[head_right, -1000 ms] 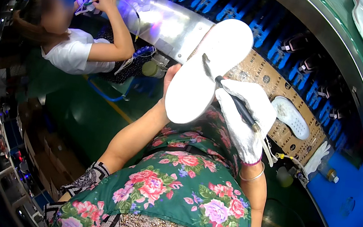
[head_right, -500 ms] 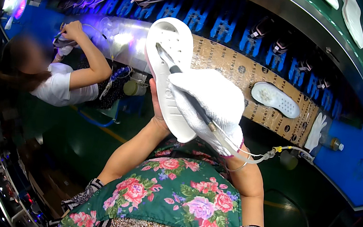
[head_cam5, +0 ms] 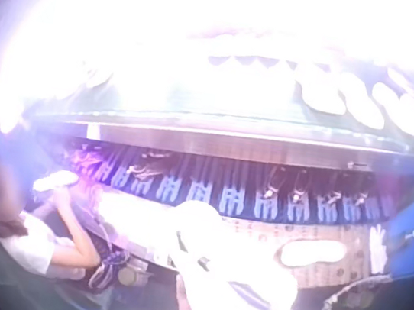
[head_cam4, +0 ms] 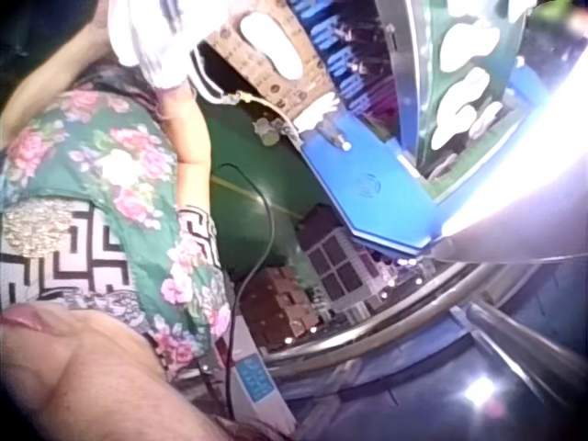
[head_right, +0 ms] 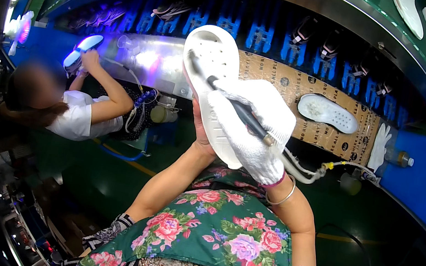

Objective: The person holds a white shoe sole and applies a liquid to the interior and bottom edges using a brush, then places the sole on a moving conveyor belt above the workstation.

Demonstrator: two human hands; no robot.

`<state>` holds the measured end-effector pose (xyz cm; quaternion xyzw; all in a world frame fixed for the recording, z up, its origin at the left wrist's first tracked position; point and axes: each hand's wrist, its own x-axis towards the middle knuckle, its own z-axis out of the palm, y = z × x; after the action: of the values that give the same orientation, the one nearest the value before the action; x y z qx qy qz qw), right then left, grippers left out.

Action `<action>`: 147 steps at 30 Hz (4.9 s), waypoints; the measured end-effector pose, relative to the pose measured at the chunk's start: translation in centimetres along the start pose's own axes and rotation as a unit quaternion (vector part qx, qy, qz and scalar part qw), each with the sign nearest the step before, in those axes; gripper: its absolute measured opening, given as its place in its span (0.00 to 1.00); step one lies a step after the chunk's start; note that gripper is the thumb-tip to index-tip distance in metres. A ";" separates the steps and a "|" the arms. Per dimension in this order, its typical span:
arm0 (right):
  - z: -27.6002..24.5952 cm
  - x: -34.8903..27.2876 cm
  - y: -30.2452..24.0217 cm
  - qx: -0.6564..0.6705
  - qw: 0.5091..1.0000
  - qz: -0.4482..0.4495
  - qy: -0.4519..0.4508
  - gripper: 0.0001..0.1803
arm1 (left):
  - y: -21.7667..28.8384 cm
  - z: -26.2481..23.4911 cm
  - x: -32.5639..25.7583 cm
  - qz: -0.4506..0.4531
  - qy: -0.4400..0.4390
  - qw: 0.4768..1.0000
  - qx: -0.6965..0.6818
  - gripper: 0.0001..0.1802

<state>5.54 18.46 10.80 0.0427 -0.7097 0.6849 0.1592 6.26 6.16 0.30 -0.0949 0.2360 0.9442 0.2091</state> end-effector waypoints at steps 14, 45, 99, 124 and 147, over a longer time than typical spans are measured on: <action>-0.2 1.4 0.9 -0.169 0.966 -0.184 -0.065 0.13 | 2.9 0.2 2.3 0.030 -0.059 0.998 0.017 0.52; -0.5 1.4 2.3 -0.116 0.970 -0.171 -0.128 0.12 | 6.2 1.5 5.0 0.037 -0.131 0.982 -0.129 0.57; -1.9 -2.3 1.0 -0.015 0.978 -0.026 -0.204 0.12 | 8.9 1.2 6.2 -0.222 -0.315 0.921 -0.049 0.53; -1.0 -2.6 1.8 0.252 0.917 0.267 -0.153 0.07 | 9.6 -0.1 5.6 -0.203 -0.190 0.952 -0.128 0.50; 0.3 -1.3 1.3 0.149 0.931 0.256 -0.212 0.09 | 11.1 -1.5 3.4 -0.098 -0.174 0.972 -0.124 0.43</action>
<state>6.36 18.09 9.14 0.0274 -0.6034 0.7755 -0.1840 -1.52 -2.30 2.56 0.0227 0.0667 0.9430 0.3252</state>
